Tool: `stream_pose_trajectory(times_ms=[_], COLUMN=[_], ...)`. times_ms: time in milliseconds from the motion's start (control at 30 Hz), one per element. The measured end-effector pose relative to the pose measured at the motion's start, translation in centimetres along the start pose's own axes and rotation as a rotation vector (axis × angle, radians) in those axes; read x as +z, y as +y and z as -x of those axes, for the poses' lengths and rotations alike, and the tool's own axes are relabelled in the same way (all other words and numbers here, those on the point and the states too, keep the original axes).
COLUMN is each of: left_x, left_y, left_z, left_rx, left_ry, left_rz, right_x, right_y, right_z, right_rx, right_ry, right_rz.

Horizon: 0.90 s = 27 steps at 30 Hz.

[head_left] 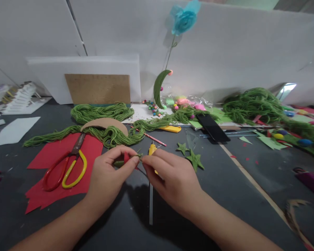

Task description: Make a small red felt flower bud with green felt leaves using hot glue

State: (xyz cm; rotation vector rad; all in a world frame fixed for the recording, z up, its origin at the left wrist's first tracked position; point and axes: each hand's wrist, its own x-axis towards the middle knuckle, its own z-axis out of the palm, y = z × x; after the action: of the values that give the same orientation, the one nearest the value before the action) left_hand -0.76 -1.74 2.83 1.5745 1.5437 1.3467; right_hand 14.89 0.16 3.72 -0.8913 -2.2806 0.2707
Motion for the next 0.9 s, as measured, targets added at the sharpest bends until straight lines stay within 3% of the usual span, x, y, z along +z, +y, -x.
stream_pose_trajectory(times_ms=[100,233,333,500,567,733,900], left_x=[0.0,-0.1,-0.3,-0.7,-0.9,-1.2,-1.4], left_y=[0.1,0.1,0.1,0.0,-0.2,-0.6,-0.2], left_z=[-0.2,-0.2,-0.3,-0.4,-0.3,0.0,0.4], left_rx=[0.050,0.231,0.330,0.588,0.725,0.973,0.946], left_ry=[-0.029,-0.121,-0.190,-0.232,-0.225,-0.147,-0.150], left_rz=[-0.091,-0.224,-0.224,-0.193,-0.214,-0.291,-0.225], right_x=[0.2,-0.4,-1.3,-2.3,-2.3,-1.1,-0.2], right_y=[0.2,0.5,0.5,0.8,1.3,2.4,2.0], right_z=[0.4,0.0,-0.6,-1.5,-1.6,-1.2,-0.9], right_rx=[-0.236,-0.252,-0.073,0.563,0.737,0.838,0.779], right_ry=[-0.010,-0.049,-0.082,-0.321,-0.432,-0.634,-0.649], right_rz=[0.318,0.254,-0.024,-0.719,-0.950,-1.409,-1.536])
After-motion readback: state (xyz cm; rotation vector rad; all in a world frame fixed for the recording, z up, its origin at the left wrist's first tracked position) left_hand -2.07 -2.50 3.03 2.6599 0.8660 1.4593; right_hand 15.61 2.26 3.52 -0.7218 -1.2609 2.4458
